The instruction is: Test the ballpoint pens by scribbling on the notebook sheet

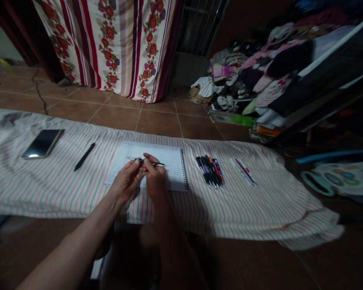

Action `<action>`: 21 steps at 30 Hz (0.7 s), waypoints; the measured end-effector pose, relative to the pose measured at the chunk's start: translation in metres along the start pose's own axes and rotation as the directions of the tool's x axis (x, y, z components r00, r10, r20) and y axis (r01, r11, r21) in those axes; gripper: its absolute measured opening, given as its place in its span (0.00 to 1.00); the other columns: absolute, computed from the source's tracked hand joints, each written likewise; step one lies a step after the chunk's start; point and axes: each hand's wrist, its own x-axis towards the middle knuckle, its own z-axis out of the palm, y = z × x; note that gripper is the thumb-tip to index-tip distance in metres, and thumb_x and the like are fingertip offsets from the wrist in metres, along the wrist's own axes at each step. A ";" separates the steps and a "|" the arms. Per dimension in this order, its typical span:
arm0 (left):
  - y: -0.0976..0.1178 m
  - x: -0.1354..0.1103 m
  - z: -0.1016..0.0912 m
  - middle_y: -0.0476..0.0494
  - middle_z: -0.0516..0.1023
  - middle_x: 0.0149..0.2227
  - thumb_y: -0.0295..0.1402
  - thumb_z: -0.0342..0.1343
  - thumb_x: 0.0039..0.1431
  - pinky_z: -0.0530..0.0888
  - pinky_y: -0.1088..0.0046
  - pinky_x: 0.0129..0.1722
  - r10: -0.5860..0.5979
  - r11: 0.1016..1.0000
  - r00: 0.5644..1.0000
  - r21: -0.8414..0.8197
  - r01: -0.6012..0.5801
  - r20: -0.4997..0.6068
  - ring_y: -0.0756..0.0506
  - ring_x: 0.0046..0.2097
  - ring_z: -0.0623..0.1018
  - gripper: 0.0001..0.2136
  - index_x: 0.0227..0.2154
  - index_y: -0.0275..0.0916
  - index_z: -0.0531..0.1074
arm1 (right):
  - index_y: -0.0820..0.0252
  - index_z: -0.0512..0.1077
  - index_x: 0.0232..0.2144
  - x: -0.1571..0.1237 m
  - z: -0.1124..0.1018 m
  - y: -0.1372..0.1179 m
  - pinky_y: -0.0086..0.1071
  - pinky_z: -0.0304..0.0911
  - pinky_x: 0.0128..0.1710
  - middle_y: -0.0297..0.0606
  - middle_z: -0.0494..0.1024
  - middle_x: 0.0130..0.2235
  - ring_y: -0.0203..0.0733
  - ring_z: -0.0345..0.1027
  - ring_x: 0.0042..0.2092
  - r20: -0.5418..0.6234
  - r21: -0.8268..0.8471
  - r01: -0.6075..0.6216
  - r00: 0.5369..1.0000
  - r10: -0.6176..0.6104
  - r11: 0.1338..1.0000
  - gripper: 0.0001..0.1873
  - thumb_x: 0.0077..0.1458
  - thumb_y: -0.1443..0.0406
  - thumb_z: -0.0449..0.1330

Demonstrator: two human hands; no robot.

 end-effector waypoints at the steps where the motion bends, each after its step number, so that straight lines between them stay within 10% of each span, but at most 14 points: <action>1: 0.000 0.001 -0.001 0.51 0.74 0.25 0.22 0.57 0.52 0.71 0.84 0.37 0.006 1.000 1.000 0.020 -0.006 -0.002 0.57 0.29 0.74 0.05 0.23 0.34 0.70 | 0.61 0.73 0.36 0.001 0.001 0.003 0.32 0.66 0.40 0.38 0.76 0.34 0.38 0.70 0.36 -0.006 0.015 0.000 1.000 0.000 1.000 0.13 0.48 0.60 0.59; 10: 0.004 -0.018 -0.031 0.44 0.76 0.27 0.23 0.60 0.46 0.70 0.70 0.41 0.063 0.883 0.996 0.461 -0.088 0.070 0.47 0.34 0.74 0.04 0.24 0.36 0.76 | 0.63 0.73 0.34 0.013 -0.006 0.006 0.25 0.58 0.18 0.31 0.70 0.21 0.30 0.61 0.19 -0.150 -0.005 0.040 0.988 -0.040 0.999 0.23 0.49 0.48 0.57; 12: 0.002 -0.028 -0.041 0.43 0.77 0.36 0.24 0.57 0.48 0.67 0.66 0.47 0.255 0.524 0.904 0.737 -0.427 0.343 0.44 0.42 0.73 0.08 0.30 0.41 0.77 | 0.63 0.72 0.36 0.015 -0.007 0.005 0.26 0.62 0.20 0.35 0.74 0.25 0.32 0.66 0.22 -0.176 0.054 0.011 0.984 -0.001 0.999 0.24 0.48 0.48 0.58; 15: -0.003 -0.039 -0.053 0.40 0.75 0.43 0.26 0.51 0.53 0.69 0.64 0.45 0.138 0.131 0.777 0.767 -0.628 0.614 0.42 0.44 0.73 0.11 0.37 0.42 0.75 | 0.63 0.71 0.36 0.016 -0.005 0.009 0.28 0.66 0.25 0.40 0.77 0.30 0.36 0.71 0.28 -0.161 0.064 -0.038 0.986 0.048 0.997 0.24 0.47 0.48 0.59; 21: 0.000 -0.043 -0.060 0.41 0.75 0.44 0.24 0.49 0.53 0.70 0.66 0.46 0.039 0.035 0.701 0.700 -0.713 0.712 0.41 0.47 0.73 0.13 0.38 0.43 0.75 | 0.58 0.67 0.29 0.013 0.005 0.018 0.25 0.60 0.22 0.26 0.68 0.20 0.31 0.62 0.22 -0.138 -0.146 0.058 0.987 -0.078 0.988 0.15 0.42 0.56 0.63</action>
